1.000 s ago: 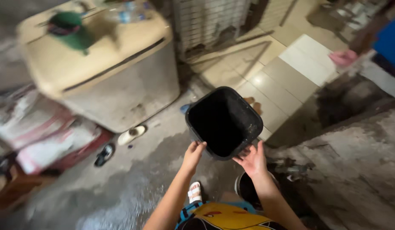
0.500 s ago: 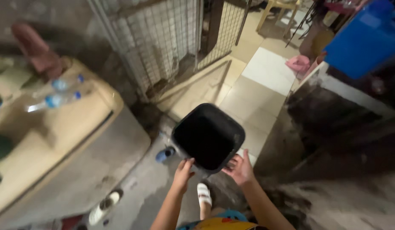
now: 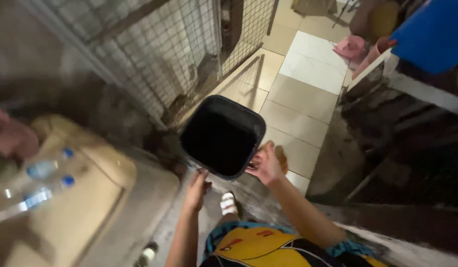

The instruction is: The person empties a small black bin into a larger bag, then carries the bin through a cluttered garage and into a house. They pick up a dark cloth and a green strap, placing them into the bin. After moving through a living area, they place the bin in a kitchen, wash their hands at the sink, and retrieve a white basin and a dustpan with a brush from under the counter.

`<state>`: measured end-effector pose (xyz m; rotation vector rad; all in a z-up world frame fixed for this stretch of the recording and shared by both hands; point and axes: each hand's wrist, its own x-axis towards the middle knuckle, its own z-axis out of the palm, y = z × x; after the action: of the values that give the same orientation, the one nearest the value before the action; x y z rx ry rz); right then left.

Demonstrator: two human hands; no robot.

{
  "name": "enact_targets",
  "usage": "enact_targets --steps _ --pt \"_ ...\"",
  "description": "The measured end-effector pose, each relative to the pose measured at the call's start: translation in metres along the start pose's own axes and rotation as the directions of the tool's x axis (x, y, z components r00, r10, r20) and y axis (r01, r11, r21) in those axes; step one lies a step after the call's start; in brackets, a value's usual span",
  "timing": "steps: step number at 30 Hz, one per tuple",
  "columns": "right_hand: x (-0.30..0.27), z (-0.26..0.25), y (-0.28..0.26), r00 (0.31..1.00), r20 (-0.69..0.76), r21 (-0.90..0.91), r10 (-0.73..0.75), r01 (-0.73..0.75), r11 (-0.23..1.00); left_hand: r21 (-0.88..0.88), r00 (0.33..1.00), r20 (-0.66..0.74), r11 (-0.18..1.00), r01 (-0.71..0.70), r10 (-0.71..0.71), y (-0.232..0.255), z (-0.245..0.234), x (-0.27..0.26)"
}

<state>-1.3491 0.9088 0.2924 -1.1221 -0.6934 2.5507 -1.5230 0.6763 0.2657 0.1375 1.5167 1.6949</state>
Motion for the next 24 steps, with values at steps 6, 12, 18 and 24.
enact_targets --steps 6,12,18,24 --pt "0.039 -0.001 -0.039 0.890 0.326 0.352 -0.319 0.199 0.914 0.104 0.990 0.141 0.995 0.004 -0.019 0.047 0.024 0.089" --pt "0.049 0.010 -0.106 0.976 -0.119 0.141 -0.182 0.198 0.970 0.125 0.952 0.305 0.992 -0.024 -0.015 0.077 0.085 0.158" --pt "0.117 -0.006 -0.171 0.961 -0.066 0.198 -0.270 0.278 0.940 0.235 0.957 0.284 0.972 -0.015 -0.054 0.086 0.137 0.230" --pt "0.224 -0.030 -0.266 0.983 -0.064 0.189 -0.172 0.181 0.965 0.158 0.972 0.234 0.987 -0.018 -0.020 0.088 0.202 0.342"
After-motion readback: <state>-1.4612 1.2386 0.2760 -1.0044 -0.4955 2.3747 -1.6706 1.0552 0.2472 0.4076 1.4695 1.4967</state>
